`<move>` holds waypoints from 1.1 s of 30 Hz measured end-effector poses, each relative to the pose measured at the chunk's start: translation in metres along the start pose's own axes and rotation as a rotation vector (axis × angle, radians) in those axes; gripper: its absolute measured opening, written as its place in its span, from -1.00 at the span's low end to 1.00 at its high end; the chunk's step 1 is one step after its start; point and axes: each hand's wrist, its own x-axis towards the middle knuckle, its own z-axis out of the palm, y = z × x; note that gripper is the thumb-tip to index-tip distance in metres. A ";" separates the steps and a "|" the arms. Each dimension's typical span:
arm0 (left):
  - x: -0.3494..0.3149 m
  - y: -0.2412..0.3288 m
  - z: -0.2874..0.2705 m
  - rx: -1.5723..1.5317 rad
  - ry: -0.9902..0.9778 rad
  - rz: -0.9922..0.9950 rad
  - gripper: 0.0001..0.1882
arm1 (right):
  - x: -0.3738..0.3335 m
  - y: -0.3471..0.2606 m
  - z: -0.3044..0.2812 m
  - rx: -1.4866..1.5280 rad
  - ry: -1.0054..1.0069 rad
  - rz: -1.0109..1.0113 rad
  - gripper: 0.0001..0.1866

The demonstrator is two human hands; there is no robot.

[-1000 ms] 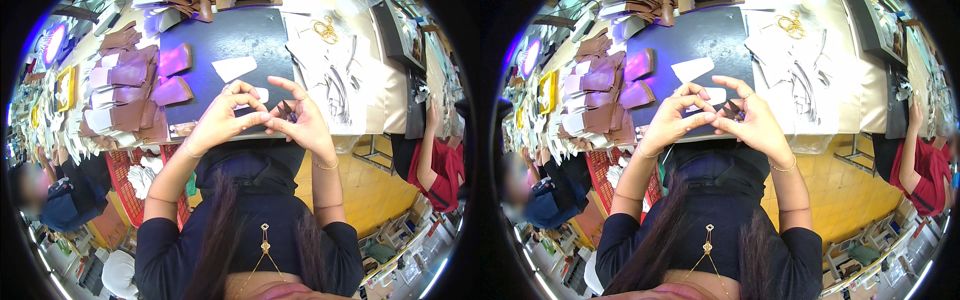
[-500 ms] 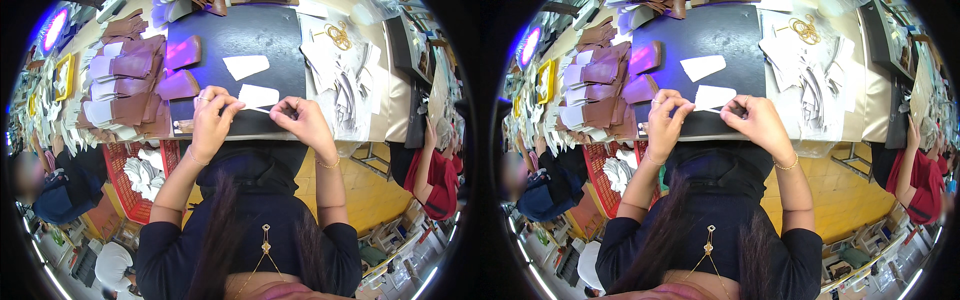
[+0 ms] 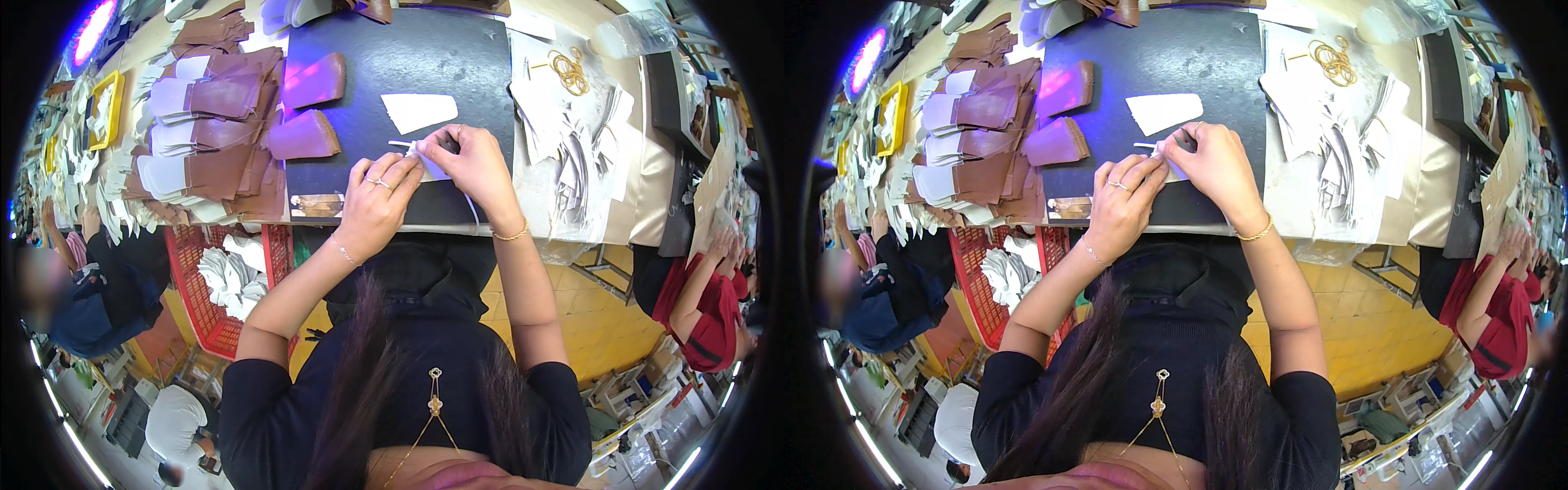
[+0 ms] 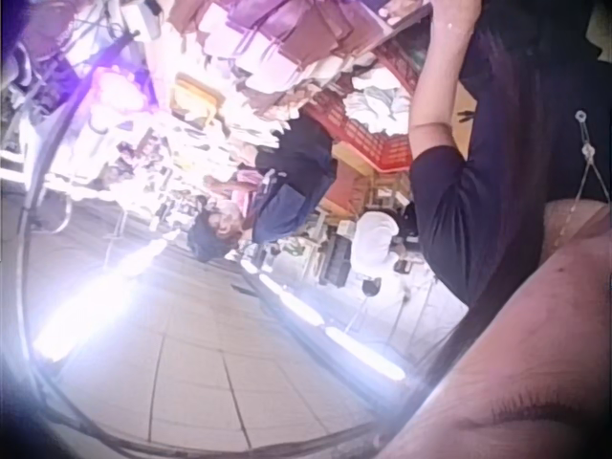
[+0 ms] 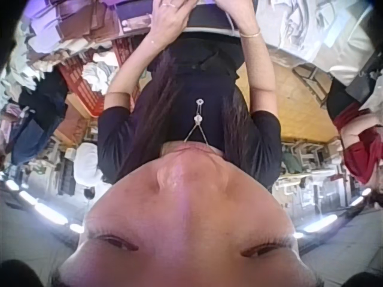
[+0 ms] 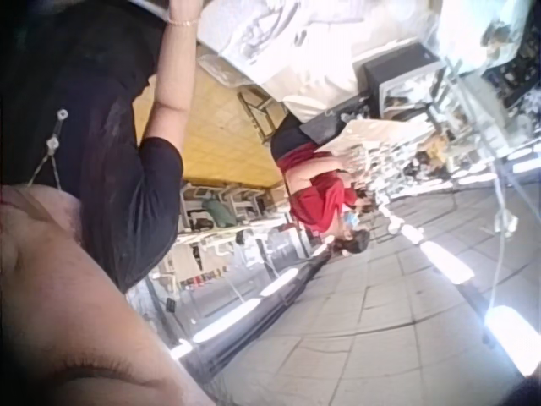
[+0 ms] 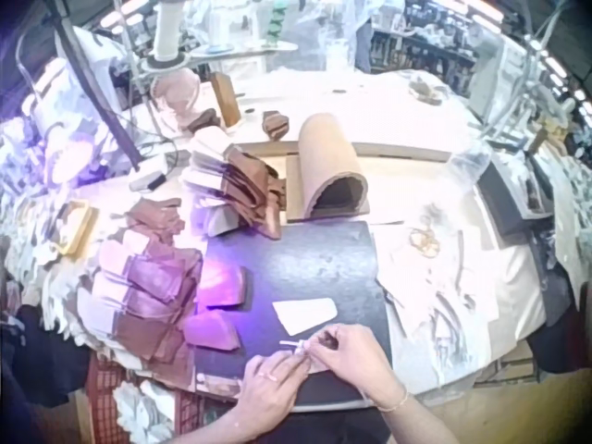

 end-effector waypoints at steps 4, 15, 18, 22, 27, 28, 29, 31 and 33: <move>0.000 -0.001 0.001 -0.028 0.000 -0.019 -0.71 | 0.000 -0.004 0.005 -0.217 0.104 0.045 -0.67; 0.004 0.000 0.000 -0.053 -0.007 -0.062 -0.70 | -0.003 -0.004 0.003 -0.200 0.125 0.056 -0.69; 0.007 0.001 -0.002 -0.008 -0.043 -0.051 -0.72 | -0.004 0.000 0.003 -0.170 0.103 0.060 -0.69; 0.011 0.002 -0.005 0.046 -0.095 -0.026 -0.74 | -0.011 0.011 -0.006 -0.236 0.140 -0.049 -0.68; 0.016 0.002 -0.007 0.050 -0.108 -0.037 -0.70 | -0.028 0.022 -0.028 -0.232 0.147 0.040 -0.68; 0.017 0.002 -0.006 0.045 -0.103 -0.045 -0.70 | -0.030 0.023 -0.032 -0.234 0.179 0.044 -0.68; 0.018 0.003 -0.006 0.040 -0.099 -0.056 -0.69 | -0.029 0.024 -0.037 -0.238 0.176 0.061 -0.67; 0.020 0.004 -0.004 0.041 -0.079 -0.062 -0.67 | -0.029 0.026 -0.045 -0.244 0.146 0.122 -0.64; 0.022 0.005 -0.003 0.050 -0.071 -0.065 -0.64 | -0.028 0.027 -0.049 -0.245 0.144 0.143 -0.62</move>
